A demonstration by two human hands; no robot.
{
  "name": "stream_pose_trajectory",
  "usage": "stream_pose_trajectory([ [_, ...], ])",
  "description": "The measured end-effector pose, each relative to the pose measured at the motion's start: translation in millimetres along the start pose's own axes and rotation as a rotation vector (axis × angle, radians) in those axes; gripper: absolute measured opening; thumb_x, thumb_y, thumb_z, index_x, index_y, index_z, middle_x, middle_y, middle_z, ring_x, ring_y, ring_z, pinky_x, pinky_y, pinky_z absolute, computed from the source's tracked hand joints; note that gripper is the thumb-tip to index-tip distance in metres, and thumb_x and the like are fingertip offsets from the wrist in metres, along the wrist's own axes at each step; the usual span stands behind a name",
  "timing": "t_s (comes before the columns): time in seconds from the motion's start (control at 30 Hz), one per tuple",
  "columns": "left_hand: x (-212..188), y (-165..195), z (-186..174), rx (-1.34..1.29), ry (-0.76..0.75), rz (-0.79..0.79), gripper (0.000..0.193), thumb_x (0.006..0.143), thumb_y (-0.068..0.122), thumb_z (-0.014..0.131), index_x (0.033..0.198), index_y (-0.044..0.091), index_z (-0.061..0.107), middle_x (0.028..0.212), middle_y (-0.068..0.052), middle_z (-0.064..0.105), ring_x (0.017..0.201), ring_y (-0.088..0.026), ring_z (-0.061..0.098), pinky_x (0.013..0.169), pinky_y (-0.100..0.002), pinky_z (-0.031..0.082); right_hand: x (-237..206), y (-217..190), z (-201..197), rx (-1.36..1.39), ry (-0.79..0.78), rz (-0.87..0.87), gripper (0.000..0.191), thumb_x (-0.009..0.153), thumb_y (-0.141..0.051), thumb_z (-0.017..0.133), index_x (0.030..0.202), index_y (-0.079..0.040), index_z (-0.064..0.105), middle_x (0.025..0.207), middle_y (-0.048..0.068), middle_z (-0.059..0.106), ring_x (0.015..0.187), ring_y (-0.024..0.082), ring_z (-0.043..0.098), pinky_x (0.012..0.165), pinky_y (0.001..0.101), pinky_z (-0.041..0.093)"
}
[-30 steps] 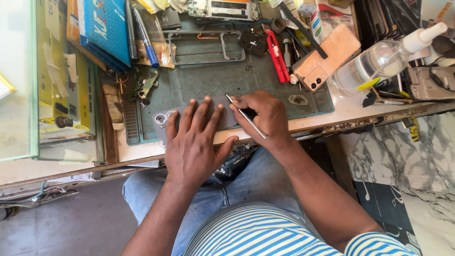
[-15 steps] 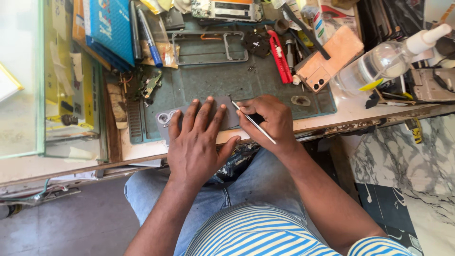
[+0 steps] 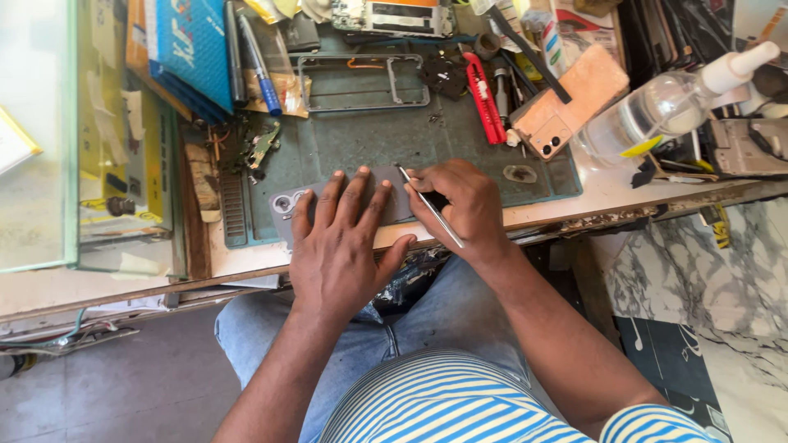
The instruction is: The person uses a metal prying tool to carefully separate the back cover of a smartphone from its frame. They work along the edges, prying and lifting the cover until it detaches, then set the cover aside.
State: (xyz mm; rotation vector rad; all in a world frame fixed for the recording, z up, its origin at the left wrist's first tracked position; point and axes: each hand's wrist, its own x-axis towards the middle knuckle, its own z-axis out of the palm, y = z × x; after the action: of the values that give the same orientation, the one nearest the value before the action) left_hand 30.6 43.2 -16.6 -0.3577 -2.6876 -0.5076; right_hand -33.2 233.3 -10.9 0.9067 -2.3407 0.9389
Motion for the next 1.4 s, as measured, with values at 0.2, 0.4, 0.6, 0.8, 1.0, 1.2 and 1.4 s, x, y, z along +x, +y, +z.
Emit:
stream_pose_trajectory([
  [0.2, 0, -1, 0, -0.001, -0.002, -0.002, 0.068, 0.088, 0.055, 0.066, 0.143, 0.015, 0.061, 0.149, -0.011, 0.054, 0.141, -0.031, 0.045, 0.116, -0.055, 0.029, -2, -1, -4, 0.030, 0.000, 0.018, 0.016, 0.083, -0.002, 0.082, 0.090, -0.002, 0.068, 0.099, 0.012, 0.076, 0.087, 0.029, 0.072, 0.077, 0.0385, 0.057],
  [0.4, 1, 0, 1, 0.002, -0.005, -0.003, 0.067, 0.088, 0.056, 0.065, 0.142, 0.017, 0.061, 0.149, -0.011, 0.054, 0.140, -0.031, 0.045, 0.115, -0.056, 0.029, -2, -1, -4, 0.058, 0.013, 0.017, 0.015, 0.084, -0.002, 0.082, 0.091, -0.001, 0.069, 0.100, 0.013, 0.077, 0.086, 0.028, 0.073, 0.077, 0.0383, 0.056],
  [0.6, 0, 0, 2, 0.008, -0.011, -0.005, 0.067, 0.089, 0.055, 0.065, 0.143, 0.017, 0.061, 0.149, -0.011, 0.054, 0.141, -0.031, 0.045, 0.115, -0.056, 0.029, -3, -1, -4, 0.048, 0.013, 0.034, 0.014, 0.085, -0.003, 0.082, 0.091, -0.001, 0.069, 0.099, 0.012, 0.077, 0.086, 0.026, 0.073, 0.076, 0.0379, 0.057],
  [0.8, 0, -1, 4, 0.030, -0.013, -0.003, 0.066, 0.091, 0.057, 0.064, 0.143, 0.017, 0.061, 0.148, -0.012, 0.054, 0.141, -0.031, 0.045, 0.115, -0.056, 0.029, -1, -1, -1, -0.013, 0.002, 0.022, 0.014, 0.086, -0.003, 0.082, 0.096, -0.001, 0.072, 0.098, 0.011, 0.076, 0.086, 0.026, 0.073, 0.076, 0.0380, 0.057],
  [1.0, 0, 0, 2, 0.018, -0.010, -0.007, 0.065, 0.090, 0.056, 0.064, 0.142, 0.017, 0.061, 0.149, -0.011, 0.054, 0.141, -0.030, 0.045, 0.116, -0.055, 0.029, -1, -1, 0, 0.012, -0.014, 0.062, 0.013, 0.086, -0.003, 0.082, 0.096, -0.002, 0.073, 0.096, 0.010, 0.077, 0.084, 0.025, 0.072, 0.074, 0.0366, 0.056],
  [1.2, 1, 1, 1, 0.028, -0.005, -0.005, 0.066, 0.089, 0.056, 0.064, 0.142, 0.017, 0.061, 0.149, -0.011, 0.054, 0.141, -0.031, 0.045, 0.116, -0.055, 0.029, -1, 3, 3, 0.000, 0.005, 0.035, 0.013, 0.087, -0.003, 0.082, 0.094, -0.003, 0.071, 0.104, 0.010, 0.078, 0.089, 0.025, 0.073, 0.078, 0.0368, 0.057],
  [1.4, 1, 1, -2, 0.012, -0.016, -0.011, 0.065, 0.091, 0.056, 0.064, 0.143, 0.017, 0.060, 0.149, -0.011, 0.055, 0.141, -0.031, 0.044, 0.115, -0.055, 0.028, -9, 6, 4, 0.187, 0.116, 0.137, 0.014, 0.091, -0.001, 0.081, 0.102, -0.002, 0.072, 0.111, 0.011, 0.077, 0.100, 0.021, 0.076, 0.087, 0.0325, 0.060],
])
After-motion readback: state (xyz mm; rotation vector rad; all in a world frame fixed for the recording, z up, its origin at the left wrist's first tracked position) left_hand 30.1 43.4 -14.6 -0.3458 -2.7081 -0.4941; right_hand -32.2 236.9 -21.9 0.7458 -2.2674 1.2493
